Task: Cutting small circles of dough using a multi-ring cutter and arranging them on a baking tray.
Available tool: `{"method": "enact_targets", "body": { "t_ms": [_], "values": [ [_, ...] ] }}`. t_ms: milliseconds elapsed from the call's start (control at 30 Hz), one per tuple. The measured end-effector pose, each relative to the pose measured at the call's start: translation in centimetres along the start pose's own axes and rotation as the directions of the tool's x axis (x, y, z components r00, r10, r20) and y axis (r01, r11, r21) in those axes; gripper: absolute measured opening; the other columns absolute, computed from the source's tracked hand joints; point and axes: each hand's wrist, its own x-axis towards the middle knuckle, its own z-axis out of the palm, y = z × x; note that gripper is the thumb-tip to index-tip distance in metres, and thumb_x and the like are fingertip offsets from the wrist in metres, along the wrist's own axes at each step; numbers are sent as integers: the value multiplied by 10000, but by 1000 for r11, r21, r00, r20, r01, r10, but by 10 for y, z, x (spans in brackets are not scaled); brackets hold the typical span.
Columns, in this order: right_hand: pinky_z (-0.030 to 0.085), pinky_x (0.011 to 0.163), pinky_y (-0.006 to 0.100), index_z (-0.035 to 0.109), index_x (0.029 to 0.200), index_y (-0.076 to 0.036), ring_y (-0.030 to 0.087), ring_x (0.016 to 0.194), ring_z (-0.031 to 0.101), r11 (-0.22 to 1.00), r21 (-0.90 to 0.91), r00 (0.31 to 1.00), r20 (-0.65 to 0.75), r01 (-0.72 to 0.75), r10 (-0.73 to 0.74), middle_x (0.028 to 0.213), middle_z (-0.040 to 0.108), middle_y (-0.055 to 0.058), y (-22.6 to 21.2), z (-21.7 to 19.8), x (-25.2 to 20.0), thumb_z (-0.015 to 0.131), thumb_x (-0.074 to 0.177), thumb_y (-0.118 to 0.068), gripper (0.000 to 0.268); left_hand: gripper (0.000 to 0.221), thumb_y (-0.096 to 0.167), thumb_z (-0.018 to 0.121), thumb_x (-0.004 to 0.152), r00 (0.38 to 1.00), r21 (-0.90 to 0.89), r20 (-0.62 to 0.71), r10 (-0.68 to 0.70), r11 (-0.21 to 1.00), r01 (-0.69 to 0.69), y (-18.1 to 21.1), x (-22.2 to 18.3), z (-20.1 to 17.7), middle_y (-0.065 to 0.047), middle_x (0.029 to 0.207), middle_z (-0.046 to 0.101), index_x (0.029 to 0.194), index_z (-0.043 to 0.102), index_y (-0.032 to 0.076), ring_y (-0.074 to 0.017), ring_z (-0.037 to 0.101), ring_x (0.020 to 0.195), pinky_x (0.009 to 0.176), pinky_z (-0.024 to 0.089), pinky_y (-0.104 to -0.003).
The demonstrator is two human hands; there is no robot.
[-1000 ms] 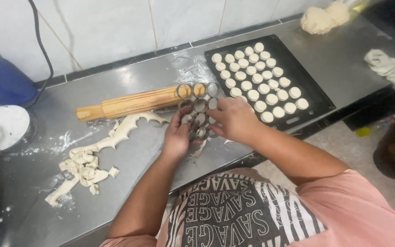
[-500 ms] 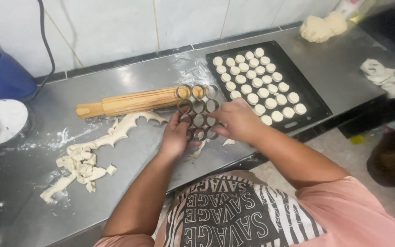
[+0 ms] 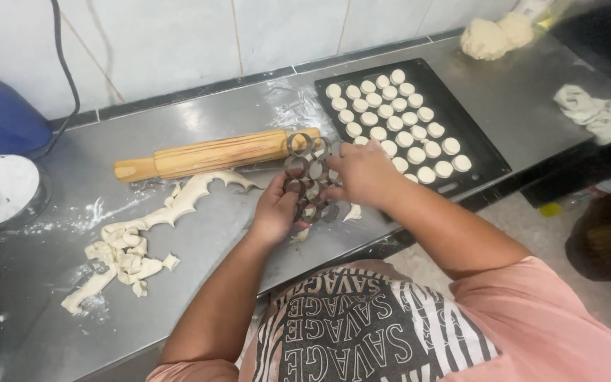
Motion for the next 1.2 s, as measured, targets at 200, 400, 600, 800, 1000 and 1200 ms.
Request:
{"method": "enact_targets", "body": {
  "t_ms": [200,400,600,800,1000,1200],
  "values": [
    [475,808,375,740,1107,-135,253,758,639,963,262,973,-229,67,-5,815,603,41,8,-5,-4,823,816,-458,442,525,70,391,968,999,-41,-28,-18,999,17,-6,5,-3,-238,1337,645,1490,438,96,-281,733,824,584,683,-378],
    [465,767,377,742,1116,-172,245,756,590,954,200,908,-400,223,-129,813,518,25,-7,-13,-6,782,825,-574,498,520,79,400,977,1000,-23,-13,-17,1000,17,15,-9,5,-249,1322,653,1496,426,78,-253,720,741,568,691,-374],
    [431,682,391,708,1008,-177,246,695,540,989,-1,945,-294,151,-145,830,476,25,-12,0,2,727,790,-697,564,514,38,397,955,1000,30,26,-15,999,14,15,-10,5,-219,1232,690,1461,478,83,-281,718,807,584,683,-361],
    [469,699,391,732,1054,-165,275,695,577,982,109,980,-146,154,-138,853,513,41,-4,5,10,807,763,-582,514,508,67,398,966,1000,65,19,-9,998,8,12,-9,2,-220,1287,673,1465,485,104,-297,745,882,595,698,-368],
    [492,751,398,753,1095,-105,305,719,640,914,351,935,-346,204,-76,807,581,87,-12,-27,-4,790,881,-348,326,473,120,425,982,998,57,-54,-38,998,41,22,-11,-1,-196,1305,672,1449,502,135,-294,740,932,567,687,-384],
    [527,754,353,762,1015,-173,218,722,673,892,433,899,-432,132,77,810,649,34,24,15,-22,792,872,-308,199,484,100,344,976,997,-174,-47,-58,983,49,13,-1,-7,-206,1321,663,1455,413,107,-287,732,932,550,653,-321]
  ]
}}
